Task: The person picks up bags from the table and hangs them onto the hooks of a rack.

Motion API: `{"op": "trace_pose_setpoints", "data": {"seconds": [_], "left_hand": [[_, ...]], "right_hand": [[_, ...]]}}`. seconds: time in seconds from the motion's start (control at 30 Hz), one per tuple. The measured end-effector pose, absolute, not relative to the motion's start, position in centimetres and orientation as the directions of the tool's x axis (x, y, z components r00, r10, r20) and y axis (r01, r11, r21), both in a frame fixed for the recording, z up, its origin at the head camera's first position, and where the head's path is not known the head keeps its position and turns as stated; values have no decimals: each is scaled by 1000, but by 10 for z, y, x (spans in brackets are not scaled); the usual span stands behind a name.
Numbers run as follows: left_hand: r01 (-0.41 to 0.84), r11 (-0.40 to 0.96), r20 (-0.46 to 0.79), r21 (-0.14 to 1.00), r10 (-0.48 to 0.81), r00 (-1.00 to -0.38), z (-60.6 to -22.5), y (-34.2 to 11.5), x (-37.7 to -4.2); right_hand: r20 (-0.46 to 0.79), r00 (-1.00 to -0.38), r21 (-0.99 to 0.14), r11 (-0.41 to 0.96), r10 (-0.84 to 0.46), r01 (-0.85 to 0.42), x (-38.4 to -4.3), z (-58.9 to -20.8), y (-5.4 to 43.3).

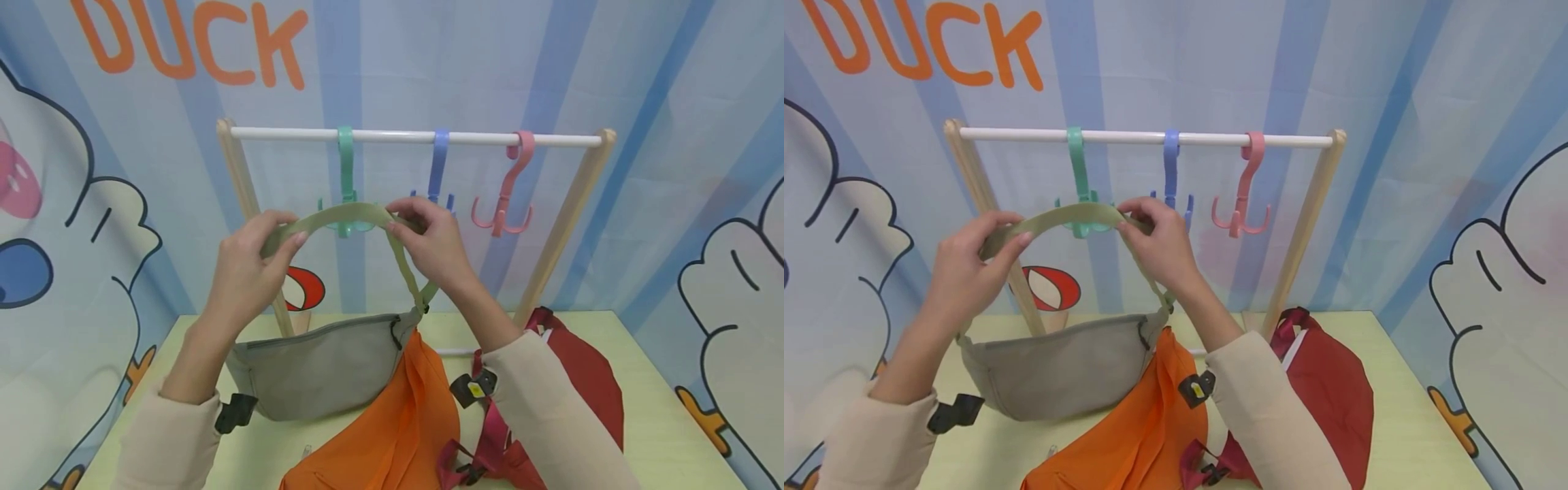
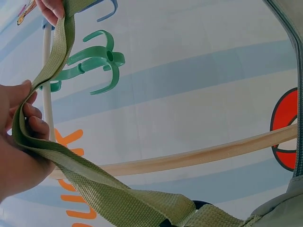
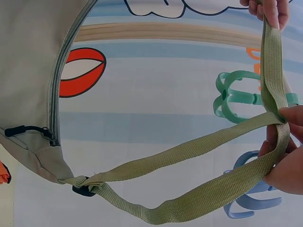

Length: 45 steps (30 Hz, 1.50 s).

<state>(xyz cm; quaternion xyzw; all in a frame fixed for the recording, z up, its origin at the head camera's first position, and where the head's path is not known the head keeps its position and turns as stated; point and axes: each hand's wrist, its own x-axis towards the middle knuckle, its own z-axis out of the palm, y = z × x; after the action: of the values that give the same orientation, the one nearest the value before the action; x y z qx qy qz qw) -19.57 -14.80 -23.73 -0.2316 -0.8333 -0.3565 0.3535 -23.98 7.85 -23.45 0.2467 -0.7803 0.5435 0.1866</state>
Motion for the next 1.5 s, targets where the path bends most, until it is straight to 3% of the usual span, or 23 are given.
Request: {"op": "trace_pose_setpoints", "data": {"seconds": [1.5], "left_hand": [[621, 640, 737, 454, 121, -664, -224, -139, -222]], "right_hand": [[577, -816, -754, 359, -39, -551, -250, -219, 73]]}}
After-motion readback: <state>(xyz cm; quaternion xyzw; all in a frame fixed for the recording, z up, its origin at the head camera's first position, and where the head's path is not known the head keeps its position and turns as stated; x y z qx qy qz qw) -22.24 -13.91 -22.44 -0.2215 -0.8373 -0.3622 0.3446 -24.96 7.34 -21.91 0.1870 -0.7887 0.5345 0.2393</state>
